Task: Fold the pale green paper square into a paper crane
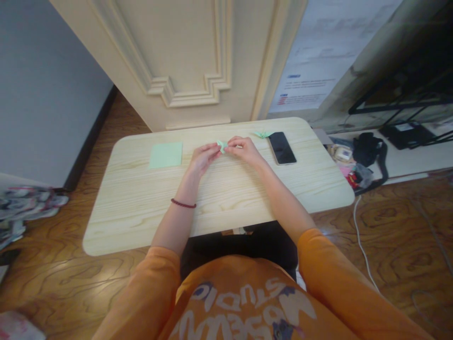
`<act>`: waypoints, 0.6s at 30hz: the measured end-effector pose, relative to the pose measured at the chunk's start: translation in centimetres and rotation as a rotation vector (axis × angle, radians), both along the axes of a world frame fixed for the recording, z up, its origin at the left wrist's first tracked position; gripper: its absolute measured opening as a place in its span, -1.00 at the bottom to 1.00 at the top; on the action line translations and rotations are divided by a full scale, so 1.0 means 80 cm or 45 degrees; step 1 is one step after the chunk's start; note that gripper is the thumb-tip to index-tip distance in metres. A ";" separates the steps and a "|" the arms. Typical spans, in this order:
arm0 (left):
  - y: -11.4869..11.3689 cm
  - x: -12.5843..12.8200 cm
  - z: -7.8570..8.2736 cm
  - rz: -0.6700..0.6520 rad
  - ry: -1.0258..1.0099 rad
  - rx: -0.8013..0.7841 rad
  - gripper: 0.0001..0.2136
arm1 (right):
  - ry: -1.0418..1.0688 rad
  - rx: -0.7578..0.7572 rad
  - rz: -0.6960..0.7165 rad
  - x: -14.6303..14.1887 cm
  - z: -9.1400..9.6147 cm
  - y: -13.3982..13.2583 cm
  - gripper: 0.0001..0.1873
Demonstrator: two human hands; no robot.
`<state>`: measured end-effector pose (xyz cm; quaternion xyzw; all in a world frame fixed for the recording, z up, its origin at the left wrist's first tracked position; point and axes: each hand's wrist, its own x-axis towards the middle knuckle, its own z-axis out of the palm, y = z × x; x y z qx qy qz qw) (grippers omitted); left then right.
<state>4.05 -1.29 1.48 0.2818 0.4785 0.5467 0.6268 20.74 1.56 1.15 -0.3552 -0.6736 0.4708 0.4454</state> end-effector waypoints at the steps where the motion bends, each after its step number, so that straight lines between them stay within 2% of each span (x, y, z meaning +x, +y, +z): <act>1: 0.000 0.000 0.000 0.002 0.012 0.017 -0.87 | 0.014 -0.018 -0.004 -0.001 0.000 0.000 -0.76; 7: -0.001 -0.003 -0.001 -0.033 0.080 0.101 -0.78 | 0.131 -0.278 -0.050 -0.009 -0.001 -0.004 -0.66; 18: -0.001 0.002 0.001 -0.055 0.070 0.145 -0.77 | 0.284 -0.361 -0.094 -0.011 -0.002 -0.004 -0.58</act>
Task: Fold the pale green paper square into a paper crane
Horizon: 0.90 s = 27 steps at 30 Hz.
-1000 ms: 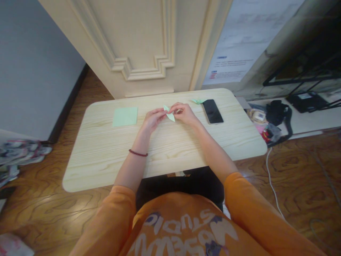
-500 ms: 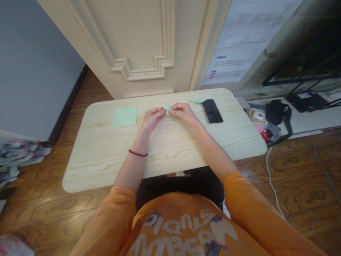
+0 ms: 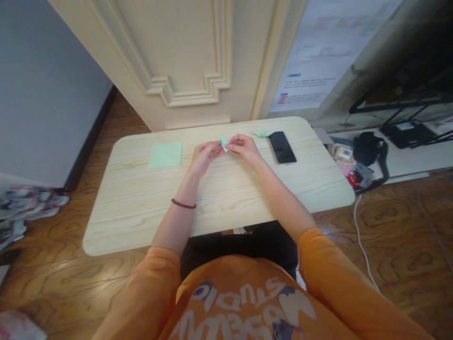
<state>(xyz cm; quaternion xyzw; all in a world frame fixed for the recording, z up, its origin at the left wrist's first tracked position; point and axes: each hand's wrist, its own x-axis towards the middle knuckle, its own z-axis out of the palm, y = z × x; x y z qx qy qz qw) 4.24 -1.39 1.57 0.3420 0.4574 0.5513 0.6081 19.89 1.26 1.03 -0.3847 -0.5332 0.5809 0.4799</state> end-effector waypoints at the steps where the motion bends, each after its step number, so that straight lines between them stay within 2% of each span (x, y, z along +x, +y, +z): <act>1: 0.000 0.001 0.000 0.004 0.006 0.011 -0.76 | 0.001 -0.007 0.000 0.000 0.000 0.000 -0.58; 14: 0.003 -0.002 -0.008 0.114 0.056 0.071 -0.66 | 0.120 -0.211 0.124 0.003 -0.003 0.002 -0.61; 23: 0.004 -0.001 -0.011 0.122 0.086 0.115 -0.66 | 0.139 -0.199 0.108 0.003 -0.008 0.005 -0.57; 27: 0.003 0.002 -0.010 0.183 0.137 0.153 -0.68 | 0.152 -0.222 0.089 0.001 -0.005 0.002 -0.59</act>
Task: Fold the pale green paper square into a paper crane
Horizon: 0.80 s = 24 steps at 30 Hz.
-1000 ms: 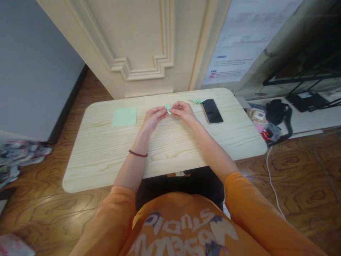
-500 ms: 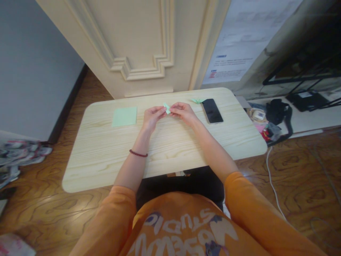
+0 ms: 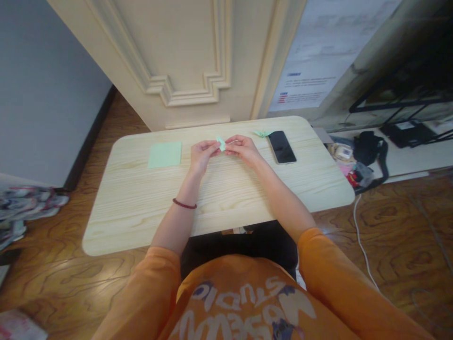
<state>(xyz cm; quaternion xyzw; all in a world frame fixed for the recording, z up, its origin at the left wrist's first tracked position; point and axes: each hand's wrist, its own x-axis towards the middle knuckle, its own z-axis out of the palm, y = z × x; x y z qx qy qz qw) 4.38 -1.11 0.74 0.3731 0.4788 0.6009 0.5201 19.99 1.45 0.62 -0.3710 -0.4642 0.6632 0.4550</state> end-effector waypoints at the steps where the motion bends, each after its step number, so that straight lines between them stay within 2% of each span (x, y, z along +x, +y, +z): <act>1: 0.000 0.001 0.000 0.021 0.028 0.012 -0.68 | 0.002 -0.013 0.011 -0.001 0.000 -0.001 -0.60; 6: 0.000 0.004 -0.001 0.065 0.137 0.047 -0.68 | -0.076 -0.046 0.134 -0.002 0.000 -0.005 -0.63; 12: 0.001 0.004 -0.004 0.043 0.095 0.067 -0.66 | -0.086 0.049 0.187 -0.001 -0.001 -0.002 -0.58; 24: 0.003 0.005 -0.007 0.050 0.034 0.076 -0.63 | -0.138 0.102 0.117 -0.003 0.002 -0.006 -0.57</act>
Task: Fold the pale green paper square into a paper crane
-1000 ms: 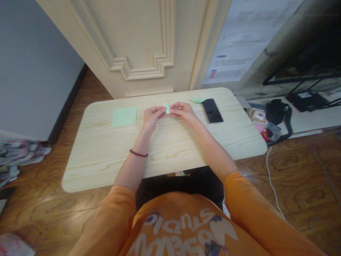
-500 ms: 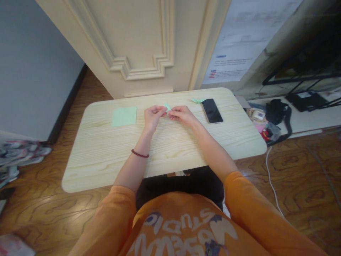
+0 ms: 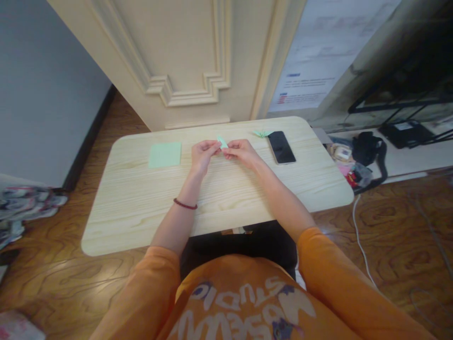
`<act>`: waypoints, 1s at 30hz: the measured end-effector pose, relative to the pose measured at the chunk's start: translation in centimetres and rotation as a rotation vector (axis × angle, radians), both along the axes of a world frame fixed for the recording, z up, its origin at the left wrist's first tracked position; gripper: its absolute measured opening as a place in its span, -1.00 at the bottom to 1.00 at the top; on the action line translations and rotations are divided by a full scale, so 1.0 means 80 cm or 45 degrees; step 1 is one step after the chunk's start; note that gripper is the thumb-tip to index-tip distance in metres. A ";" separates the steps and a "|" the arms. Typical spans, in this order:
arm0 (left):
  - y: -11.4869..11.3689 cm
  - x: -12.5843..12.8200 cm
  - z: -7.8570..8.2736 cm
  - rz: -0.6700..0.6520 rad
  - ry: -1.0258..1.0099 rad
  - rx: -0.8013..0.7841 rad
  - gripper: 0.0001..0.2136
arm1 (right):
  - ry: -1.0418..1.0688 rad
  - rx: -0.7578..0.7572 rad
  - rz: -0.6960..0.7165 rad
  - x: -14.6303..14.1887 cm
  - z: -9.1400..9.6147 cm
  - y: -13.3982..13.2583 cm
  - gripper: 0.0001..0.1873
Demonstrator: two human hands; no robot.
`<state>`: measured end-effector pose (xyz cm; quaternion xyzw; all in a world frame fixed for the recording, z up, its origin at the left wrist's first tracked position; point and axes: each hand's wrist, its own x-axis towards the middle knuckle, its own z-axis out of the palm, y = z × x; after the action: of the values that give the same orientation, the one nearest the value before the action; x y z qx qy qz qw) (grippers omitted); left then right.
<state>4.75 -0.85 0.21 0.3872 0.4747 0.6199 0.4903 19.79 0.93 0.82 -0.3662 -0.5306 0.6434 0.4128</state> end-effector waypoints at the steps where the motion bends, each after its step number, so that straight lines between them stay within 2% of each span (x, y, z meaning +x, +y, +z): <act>1: 0.000 0.000 0.000 -0.004 -0.002 0.005 -0.62 | -0.001 0.020 -0.007 0.000 0.000 0.000 -0.57; 7: -0.001 0.000 -0.001 -0.021 0.059 0.027 -0.60 | -0.053 0.060 -0.003 0.004 0.003 0.001 -0.58; 10: -0.001 -0.001 0.000 -0.043 0.078 -0.013 -0.60 | -0.036 0.054 -0.076 0.006 0.003 0.003 -0.60; 19: -0.006 0.002 0.005 -0.180 -0.067 -0.145 -0.62 | -0.078 0.075 -0.200 0.003 0.005 0.002 -0.68; 24: -0.005 -0.003 0.006 -0.205 -0.169 -0.225 -0.73 | -0.019 0.021 -0.078 0.005 0.012 0.000 -0.67; 30: -0.004 -0.004 0.006 -0.280 -0.239 -0.306 -0.83 | 0.086 -0.009 -0.185 0.008 0.015 0.003 -0.67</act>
<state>4.40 -1.18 0.68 0.3160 0.4524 0.5348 0.6399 20.40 1.17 2.00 -0.3833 -0.4860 0.6257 0.4747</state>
